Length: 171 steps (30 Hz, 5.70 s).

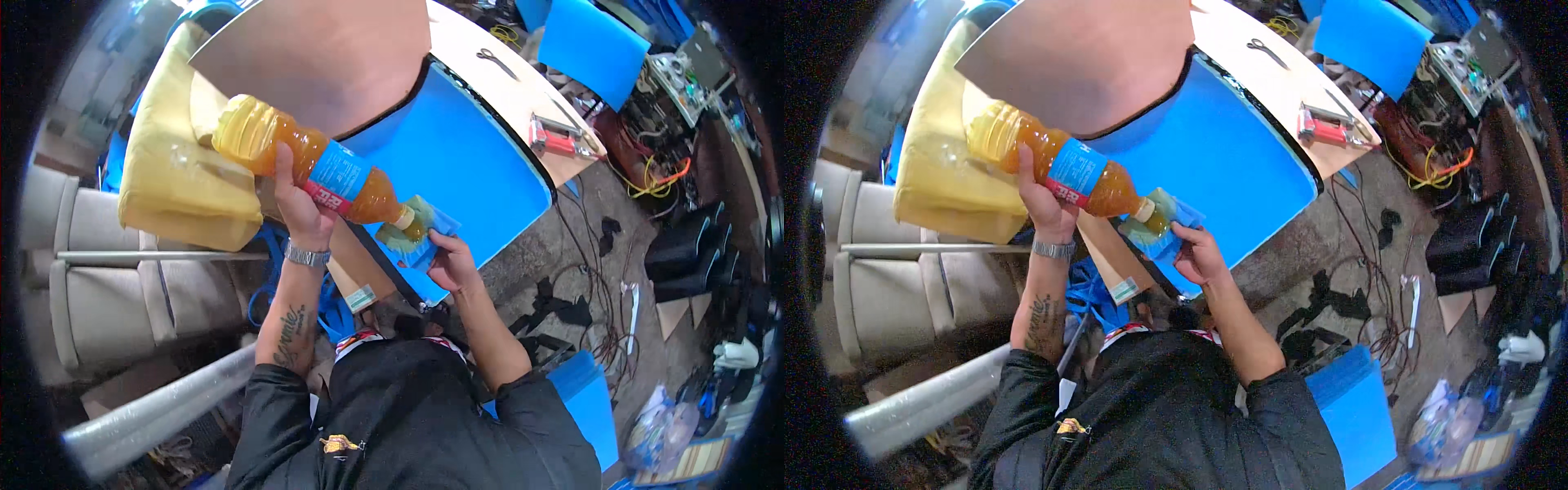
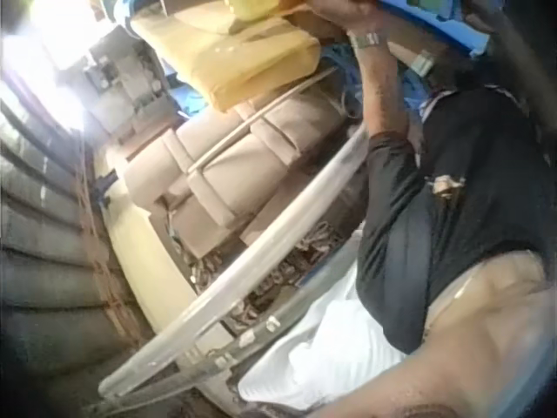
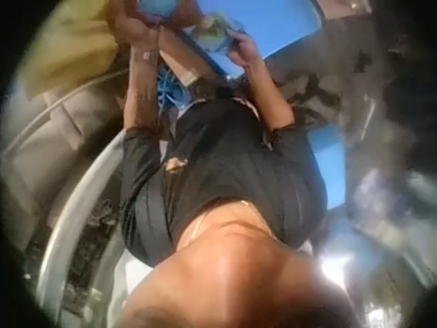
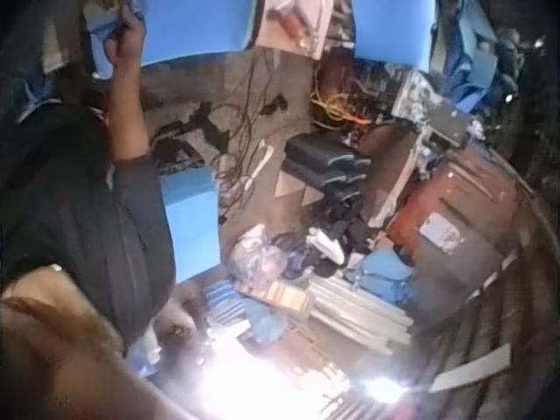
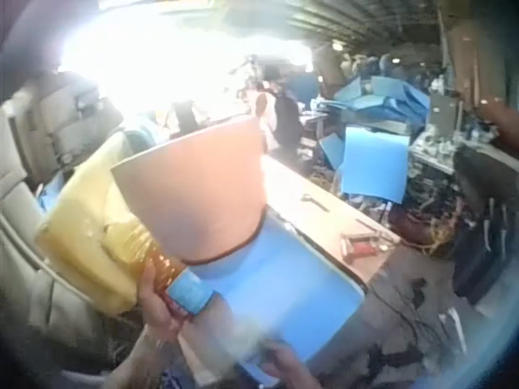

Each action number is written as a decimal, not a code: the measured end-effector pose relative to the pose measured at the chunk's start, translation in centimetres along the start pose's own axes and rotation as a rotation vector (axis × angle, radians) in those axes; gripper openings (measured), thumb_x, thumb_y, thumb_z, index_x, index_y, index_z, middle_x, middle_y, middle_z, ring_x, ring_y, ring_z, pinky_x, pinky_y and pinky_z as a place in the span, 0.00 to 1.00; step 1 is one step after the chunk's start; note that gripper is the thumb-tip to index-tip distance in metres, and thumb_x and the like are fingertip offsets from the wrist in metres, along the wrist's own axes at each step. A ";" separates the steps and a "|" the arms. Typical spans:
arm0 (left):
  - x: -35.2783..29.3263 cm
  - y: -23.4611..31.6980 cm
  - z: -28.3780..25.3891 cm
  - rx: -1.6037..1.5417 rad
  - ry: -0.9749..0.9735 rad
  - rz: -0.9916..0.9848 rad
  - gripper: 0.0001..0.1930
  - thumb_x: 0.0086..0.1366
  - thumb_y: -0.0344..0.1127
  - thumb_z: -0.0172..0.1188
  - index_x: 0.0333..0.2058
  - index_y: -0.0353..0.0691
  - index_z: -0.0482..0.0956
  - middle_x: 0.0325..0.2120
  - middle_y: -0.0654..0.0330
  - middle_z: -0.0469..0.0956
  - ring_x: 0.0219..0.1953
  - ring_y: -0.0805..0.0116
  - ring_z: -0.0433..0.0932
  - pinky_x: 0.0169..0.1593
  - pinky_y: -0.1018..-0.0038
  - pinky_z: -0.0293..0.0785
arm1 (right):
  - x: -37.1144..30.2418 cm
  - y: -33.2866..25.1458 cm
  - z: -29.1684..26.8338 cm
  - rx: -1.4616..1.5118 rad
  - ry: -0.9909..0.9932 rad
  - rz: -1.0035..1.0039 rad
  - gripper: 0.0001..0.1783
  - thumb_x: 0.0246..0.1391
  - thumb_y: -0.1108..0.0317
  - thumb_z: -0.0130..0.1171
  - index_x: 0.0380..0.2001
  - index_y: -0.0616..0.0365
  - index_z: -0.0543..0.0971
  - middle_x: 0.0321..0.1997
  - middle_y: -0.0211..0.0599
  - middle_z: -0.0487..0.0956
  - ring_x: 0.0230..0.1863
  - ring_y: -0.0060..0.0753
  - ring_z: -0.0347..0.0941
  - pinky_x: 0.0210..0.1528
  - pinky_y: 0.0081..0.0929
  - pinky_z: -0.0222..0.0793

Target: The person cleans a blue upholstered chair back by first applying a liquid from a bottle and wiping it with a sponge. They then use a knife to scrape the black edge trim of the chair. Finally, they apply more liquid and wipe the surface again with the sponge.

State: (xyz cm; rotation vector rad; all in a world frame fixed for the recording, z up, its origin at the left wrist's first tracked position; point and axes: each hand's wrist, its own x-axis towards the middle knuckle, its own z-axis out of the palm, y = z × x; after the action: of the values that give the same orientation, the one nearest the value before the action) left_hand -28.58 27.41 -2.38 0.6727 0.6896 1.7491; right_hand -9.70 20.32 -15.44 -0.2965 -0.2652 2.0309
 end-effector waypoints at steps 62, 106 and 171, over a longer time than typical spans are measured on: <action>-14.3 7.0 -32.2 -0.514 0.988 -0.029 0.32 0.58 0.65 0.47 0.51 0.47 0.66 0.43 0.56 0.73 0.44 0.53 0.74 0.51 0.53 0.69 | 13.1 7.5 4.6 -2.537 -0.300 0.233 0.30 0.39 0.81 0.50 0.50 0.51 0.73 0.54 0.39 0.72 0.51 0.49 0.69 0.53 0.36 0.66; -10.1 12.4 -10.8 0.201 0.386 0.355 0.29 0.60 0.57 0.53 0.51 0.40 0.66 0.43 0.59 0.74 0.43 0.64 0.75 0.47 0.66 0.73 | 2.2 11.5 4.8 0.014 -0.151 0.495 0.22 0.56 0.70 0.49 0.55 0.61 0.65 0.51 0.43 0.73 0.50 0.40 0.73 0.52 0.44 0.70; -18.3 7.6 -15.5 -0.032 0.689 0.315 0.35 0.58 0.64 0.48 0.52 0.38 0.65 0.44 0.51 0.73 0.46 0.51 0.73 0.52 0.53 0.68 | -3.8 7.5 3.8 -0.612 0.347 0.352 0.22 0.52 0.72 0.56 0.52 0.60 0.69 0.48 0.35 0.75 0.48 0.34 0.73 0.52 0.35 0.70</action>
State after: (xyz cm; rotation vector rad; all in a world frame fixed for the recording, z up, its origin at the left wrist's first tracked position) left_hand -40.09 6.05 -9.04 0.1371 1.0556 2.3057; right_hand -15.49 13.34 -13.80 -1.1298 -0.6500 2.1490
